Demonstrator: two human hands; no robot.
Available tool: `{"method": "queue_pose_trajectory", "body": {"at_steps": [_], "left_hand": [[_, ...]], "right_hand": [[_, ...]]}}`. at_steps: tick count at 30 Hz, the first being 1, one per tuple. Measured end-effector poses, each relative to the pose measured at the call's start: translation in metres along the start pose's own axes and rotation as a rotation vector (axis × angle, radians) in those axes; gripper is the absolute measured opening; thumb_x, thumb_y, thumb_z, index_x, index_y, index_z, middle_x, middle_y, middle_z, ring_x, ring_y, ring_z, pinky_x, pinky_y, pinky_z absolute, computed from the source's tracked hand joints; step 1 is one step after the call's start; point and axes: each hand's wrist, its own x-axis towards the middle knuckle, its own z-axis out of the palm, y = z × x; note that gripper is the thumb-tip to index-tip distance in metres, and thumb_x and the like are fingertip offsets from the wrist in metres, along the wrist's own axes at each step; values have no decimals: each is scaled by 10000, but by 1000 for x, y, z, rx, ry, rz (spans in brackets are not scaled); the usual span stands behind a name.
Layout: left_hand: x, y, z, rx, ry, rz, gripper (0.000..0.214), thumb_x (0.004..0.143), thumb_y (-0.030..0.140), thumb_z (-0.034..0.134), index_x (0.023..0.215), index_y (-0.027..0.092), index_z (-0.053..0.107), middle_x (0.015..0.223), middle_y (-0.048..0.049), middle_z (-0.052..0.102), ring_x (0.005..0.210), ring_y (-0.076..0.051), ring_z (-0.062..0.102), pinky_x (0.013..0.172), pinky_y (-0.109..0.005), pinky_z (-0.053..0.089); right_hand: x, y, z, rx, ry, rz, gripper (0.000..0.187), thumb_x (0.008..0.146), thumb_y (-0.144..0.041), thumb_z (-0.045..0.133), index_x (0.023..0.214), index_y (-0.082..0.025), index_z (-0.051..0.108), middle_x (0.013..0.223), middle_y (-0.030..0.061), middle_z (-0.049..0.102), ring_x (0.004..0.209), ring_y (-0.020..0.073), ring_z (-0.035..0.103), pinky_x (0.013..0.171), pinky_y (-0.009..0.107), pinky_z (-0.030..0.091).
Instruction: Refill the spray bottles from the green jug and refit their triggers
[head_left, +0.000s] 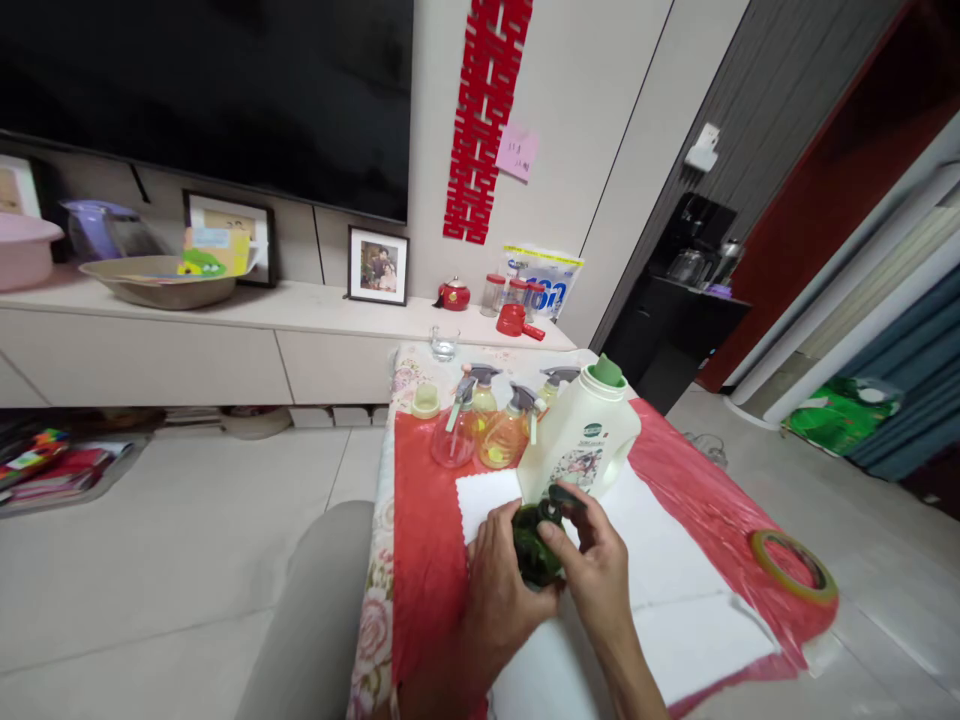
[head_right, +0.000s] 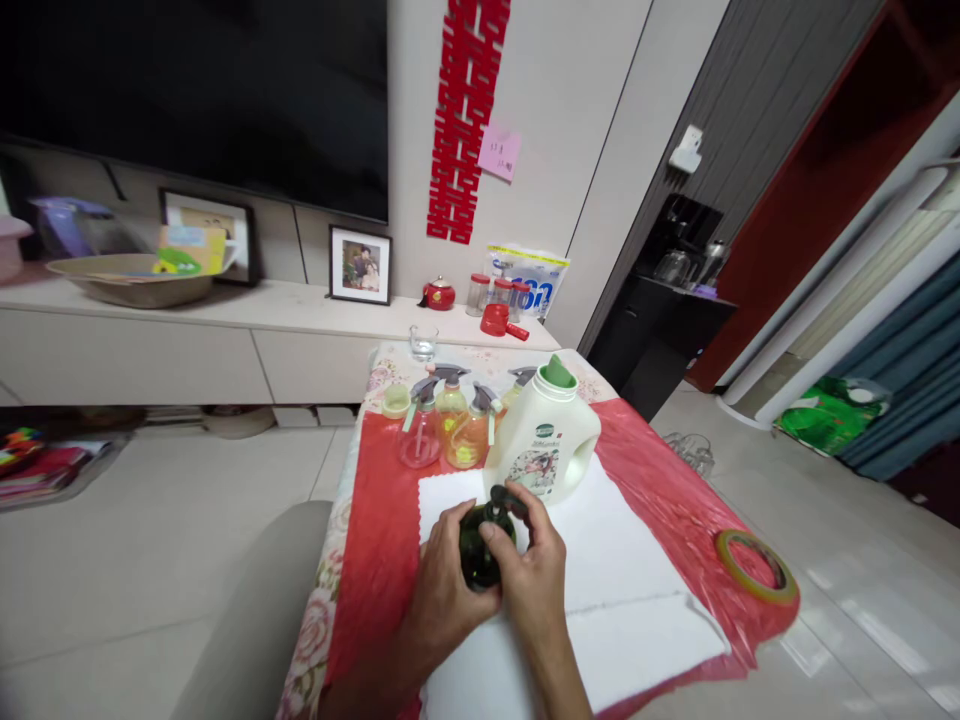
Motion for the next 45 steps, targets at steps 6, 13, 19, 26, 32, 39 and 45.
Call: {"method": "queue_pose_trajectory", "body": {"at_steps": [6, 13, 19, 26, 32, 39, 45], "left_hand": [[1, 3, -5, -17, -47, -11, 682, 642, 258, 722, 1275, 199, 474, 1155, -124, 639, 1083, -336, 632, 952, -516, 518], [0, 0, -5, 2, -60, 20, 735, 629, 235, 742, 1299, 198, 441, 1180, -119, 626, 1116, -332, 619, 983, -516, 500], [-1, 1, -8, -32, -90, -32, 824, 560, 224, 796, 1305, 196, 447, 1210, -120, 614, 1158, -346, 594, 1032, -537, 470], [7, -5, -13, -15, 150, -81, 820, 572, 260, 805, 1311, 181, 457, 1223, -136, 615, 1159, -365, 611, 1010, -576, 492], [13, -6, -19, 92, 341, -7, 812, 603, 292, 797, 1327, 149, 458, 1209, -169, 612, 1144, -392, 614, 972, -601, 510], [9, -2, -21, 192, 388, 116, 801, 663, 350, 780, 1349, 121, 436, 1198, -194, 621, 1116, -402, 631, 940, -591, 520], [3, -1, -21, 239, 300, 166, 853, 641, 366, 802, 1367, 140, 416, 1199, -187, 633, 1110, -401, 635, 926, -582, 514]], "right_hand": [[0, 0, -2, 53, -156, -12, 683, 757, -438, 767, 1360, -184, 572, 1318, 138, 638, 1176, 270, 623, 1036, 441, 502], [4, -14, 3, 141, -104, -6, 806, 745, -385, 788, 1464, -187, 484, 1155, 101, 688, 1062, 237, 656, 970, 399, 537], [22, -58, -20, 341, 47, -157, 576, 801, -327, 764, 1343, -232, 594, 1188, 115, 686, 1041, 235, 673, 948, 464, 539], [39, -66, -63, 107, 189, -294, 390, 830, -299, 747, 1215, -281, 684, 1222, 54, 666, 1043, 176, 650, 904, 359, 537], [35, -18, -49, -575, -230, -263, 352, 877, -311, 654, 1224, -253, 674, 1165, 74, 660, 1017, 203, 626, 848, 358, 533], [22, 18, -5, -740, -399, -163, 368, 771, -64, 573, 1074, -218, 716, 1000, 71, 674, 966, 220, 612, 855, 339, 477], [23, 12, -21, -714, -358, -138, 222, 784, -168, 592, 949, -223, 730, 976, 55, 707, 944, 215, 627, 830, 312, 471]]}}
